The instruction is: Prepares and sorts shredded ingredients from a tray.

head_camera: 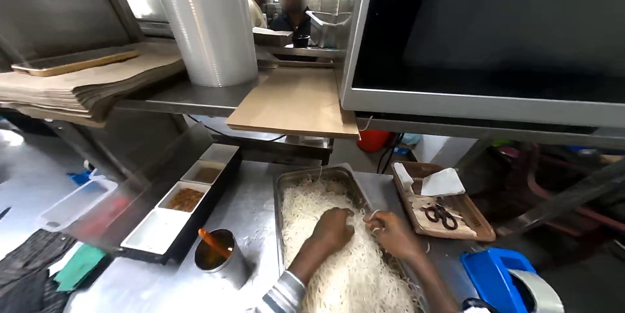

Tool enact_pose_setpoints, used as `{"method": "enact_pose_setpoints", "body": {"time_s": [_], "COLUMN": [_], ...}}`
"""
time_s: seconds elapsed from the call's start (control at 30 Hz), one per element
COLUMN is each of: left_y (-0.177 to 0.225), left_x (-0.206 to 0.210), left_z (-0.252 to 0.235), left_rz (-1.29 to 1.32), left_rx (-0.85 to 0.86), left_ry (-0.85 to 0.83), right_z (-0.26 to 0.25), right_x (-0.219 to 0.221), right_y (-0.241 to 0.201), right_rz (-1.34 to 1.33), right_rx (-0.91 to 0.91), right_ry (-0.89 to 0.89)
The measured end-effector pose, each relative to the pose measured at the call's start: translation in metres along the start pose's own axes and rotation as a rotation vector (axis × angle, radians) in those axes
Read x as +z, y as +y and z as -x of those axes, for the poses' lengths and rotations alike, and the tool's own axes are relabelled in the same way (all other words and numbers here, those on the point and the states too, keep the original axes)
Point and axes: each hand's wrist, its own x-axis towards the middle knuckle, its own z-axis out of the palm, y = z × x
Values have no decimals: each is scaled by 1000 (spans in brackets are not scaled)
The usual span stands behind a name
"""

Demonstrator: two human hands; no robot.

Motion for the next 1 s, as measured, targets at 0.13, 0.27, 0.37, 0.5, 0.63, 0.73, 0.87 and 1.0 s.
{"method": "enact_pose_setpoints", "body": {"time_s": [0.13,0.27,0.37,0.5,0.63,0.73,0.87,1.0], "left_y": [-10,-8,-1,0,11,16,24,25], "left_x": [17,-44,-79,-88,-82,-82,-85,-76], "left_z": [-6,23,36,40,42,45,55,45], "left_rz": [-98,150,215,159,180,169,197,259], "left_rx": [-136,-150,-135,-125,-93,-32,105,159], "left_ry": [13,335,553,553,465,490,326,420], "right_z": [-23,-17,-6,-5,-4,3,6,7], "right_x": [56,27,-23,-49,-53,-56,-53,-54], "right_y": [14,-18,-64,-97,-117,-124,-135,-139], "right_rz": [29,1,67,243,287,272,289,305], "right_rx": [61,-57,-154,-227,-317,-392,-415,-509], "right_ry": [-90,185,309,237,286,389,333,488]}}
